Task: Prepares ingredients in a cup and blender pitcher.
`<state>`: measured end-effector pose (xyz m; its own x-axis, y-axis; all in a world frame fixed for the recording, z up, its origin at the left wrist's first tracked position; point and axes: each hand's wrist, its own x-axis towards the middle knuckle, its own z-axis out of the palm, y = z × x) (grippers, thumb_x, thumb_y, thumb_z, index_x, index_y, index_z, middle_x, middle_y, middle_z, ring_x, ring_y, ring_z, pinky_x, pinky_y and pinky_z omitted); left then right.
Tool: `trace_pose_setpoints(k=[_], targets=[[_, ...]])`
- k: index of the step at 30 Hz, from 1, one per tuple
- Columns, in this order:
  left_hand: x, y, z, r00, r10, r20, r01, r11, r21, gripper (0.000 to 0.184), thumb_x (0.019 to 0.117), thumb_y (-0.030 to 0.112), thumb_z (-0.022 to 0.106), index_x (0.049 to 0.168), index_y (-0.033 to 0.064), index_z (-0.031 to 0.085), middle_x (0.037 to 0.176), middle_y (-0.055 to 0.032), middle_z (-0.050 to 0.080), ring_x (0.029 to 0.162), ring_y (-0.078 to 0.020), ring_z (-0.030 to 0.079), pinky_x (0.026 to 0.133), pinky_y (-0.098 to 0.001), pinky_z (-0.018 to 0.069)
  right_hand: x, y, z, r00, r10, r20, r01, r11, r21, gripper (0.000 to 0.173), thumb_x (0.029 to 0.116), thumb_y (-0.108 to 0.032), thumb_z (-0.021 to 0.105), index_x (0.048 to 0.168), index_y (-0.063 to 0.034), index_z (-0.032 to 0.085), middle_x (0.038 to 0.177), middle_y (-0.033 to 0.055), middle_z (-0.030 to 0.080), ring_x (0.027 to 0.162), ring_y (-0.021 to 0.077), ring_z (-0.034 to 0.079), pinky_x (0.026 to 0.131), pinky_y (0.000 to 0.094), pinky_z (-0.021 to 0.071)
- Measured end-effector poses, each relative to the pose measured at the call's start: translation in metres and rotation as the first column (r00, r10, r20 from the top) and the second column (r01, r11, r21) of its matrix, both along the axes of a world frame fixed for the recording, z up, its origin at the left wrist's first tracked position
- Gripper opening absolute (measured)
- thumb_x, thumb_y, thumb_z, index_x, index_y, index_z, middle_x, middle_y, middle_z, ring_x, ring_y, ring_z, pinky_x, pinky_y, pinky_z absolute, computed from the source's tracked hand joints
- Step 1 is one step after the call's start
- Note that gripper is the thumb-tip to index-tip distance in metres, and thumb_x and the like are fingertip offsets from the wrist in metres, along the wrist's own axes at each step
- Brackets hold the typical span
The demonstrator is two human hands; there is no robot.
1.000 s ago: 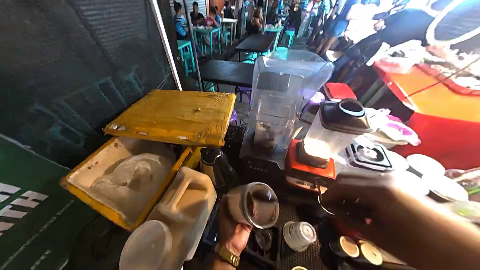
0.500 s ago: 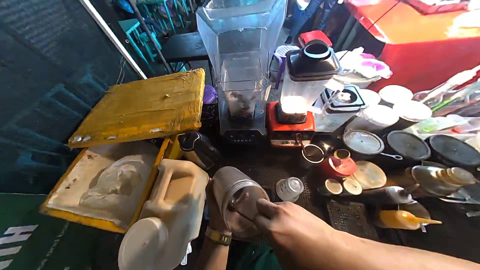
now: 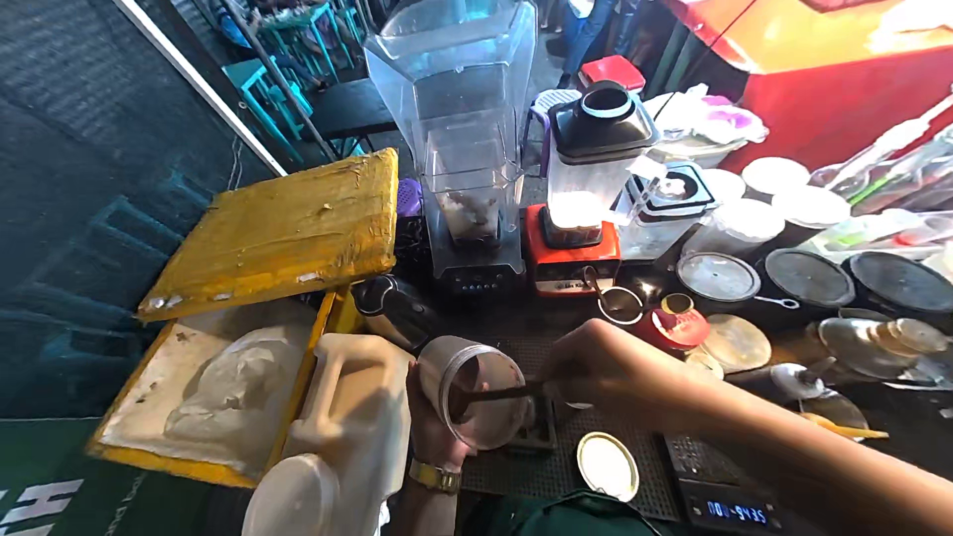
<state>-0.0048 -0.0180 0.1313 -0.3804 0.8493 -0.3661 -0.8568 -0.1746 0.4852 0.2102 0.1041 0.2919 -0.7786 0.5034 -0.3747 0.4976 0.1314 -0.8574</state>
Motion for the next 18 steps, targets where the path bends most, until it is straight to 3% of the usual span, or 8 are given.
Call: trace_pose_setpoints(k=[2,4,7,10,12,15,18], targets=[[0.002,0.009,-0.001,0.999,0.032,0.015,-0.033,0.998,0.050,0.067,0.0999,0.067,0.039,0.128,0.0111,0.061,0.116,-0.0151,0.070,0.108,-0.0290,0.069,0.087,-0.0527,0.0592,0.006,0.014,-0.014,0.987,-0.153,-0.045,0.139,0.963,-0.233,0.009,0.0940,-0.015,0.069,0.094,-0.0087,0.076,0.070,-0.0013,0.064,0.051,0.0048,0.052,0.047,0.0212,0.0431],[0.005,0.021,-0.002,0.993,0.039,0.114,-0.048,0.996,0.077,0.070,0.0995,0.068,0.038,0.134,0.0110,0.057,0.124,-0.0183,0.066,0.115,-0.0340,0.065,0.092,-0.0583,0.0555,0.010,0.024,-0.019,0.967,-0.240,-0.082,0.193,0.907,-0.374,0.007,0.0927,-0.014,0.070,0.091,-0.0079,0.073,0.066,-0.0013,0.061,0.048,0.0047,0.050,0.045,0.0200,0.0425],[0.012,0.040,0.008,0.955,0.123,0.270,-0.101,0.990,-0.095,0.071,0.0949,0.075,0.041,0.132,0.0165,0.057,0.120,-0.0163,0.067,0.106,-0.0327,0.069,0.081,-0.0528,0.0595,0.015,0.042,-0.018,0.950,-0.273,-0.149,0.192,0.892,-0.410,0.009,0.0906,-0.016,0.071,0.087,-0.0090,0.073,0.064,-0.0013,0.059,0.048,0.0048,0.048,0.044,0.0202,0.0405],[0.012,0.060,0.004,0.902,0.182,0.392,-0.150,0.982,-0.112,0.074,0.0898,0.077,0.050,0.134,0.0178,0.055,0.123,-0.0181,0.066,0.106,-0.0360,0.069,0.081,-0.0512,0.0605,0.019,0.063,-0.008,0.928,-0.310,-0.206,0.203,0.885,-0.419,0.009,0.0912,-0.017,0.070,0.086,-0.0090,0.072,0.066,-0.0008,0.060,0.048,0.0042,0.048,0.043,0.0195,0.0400],[0.015,0.072,0.007,0.881,0.226,0.416,-0.206,0.974,-0.094,0.075,0.0905,0.075,0.052,0.138,0.0182,0.052,0.130,-0.0195,0.063,0.113,-0.0389,0.066,0.087,-0.0546,0.0588,0.015,0.079,0.005,0.904,-0.351,-0.243,0.225,0.876,-0.428,0.009,0.0928,-0.015,0.067,0.088,-0.0082,0.071,0.067,-0.0011,0.058,0.049,0.0039,0.048,0.044,0.0188,0.0401],[0.018,0.084,0.005,0.875,0.242,0.419,-0.238,0.969,-0.064,0.075,0.0912,0.074,0.054,0.142,0.0184,0.049,0.136,-0.0194,0.059,0.120,-0.0394,0.062,0.093,-0.0570,0.0558,-0.001,0.107,0.029,0.834,-0.459,-0.306,0.337,0.863,-0.375,0.008,0.0963,-0.010,0.062,0.094,-0.0054,0.068,0.070,0.0001,0.059,0.053,0.0059,0.050,0.048,0.0206,0.0462],[0.017,0.081,0.000,0.876,0.193,0.442,-0.200,0.979,-0.030,0.076,0.0911,0.074,0.054,0.142,0.0166,0.050,0.134,-0.0195,0.061,0.119,-0.0387,0.063,0.092,-0.0565,0.0562,-0.030,0.141,0.047,0.832,-0.459,-0.310,0.488,0.873,0.017,0.012,0.1003,-0.008,0.060,0.107,0.0001,0.066,0.079,0.0057,0.062,0.057,0.0111,0.055,0.052,0.0264,0.0494]])
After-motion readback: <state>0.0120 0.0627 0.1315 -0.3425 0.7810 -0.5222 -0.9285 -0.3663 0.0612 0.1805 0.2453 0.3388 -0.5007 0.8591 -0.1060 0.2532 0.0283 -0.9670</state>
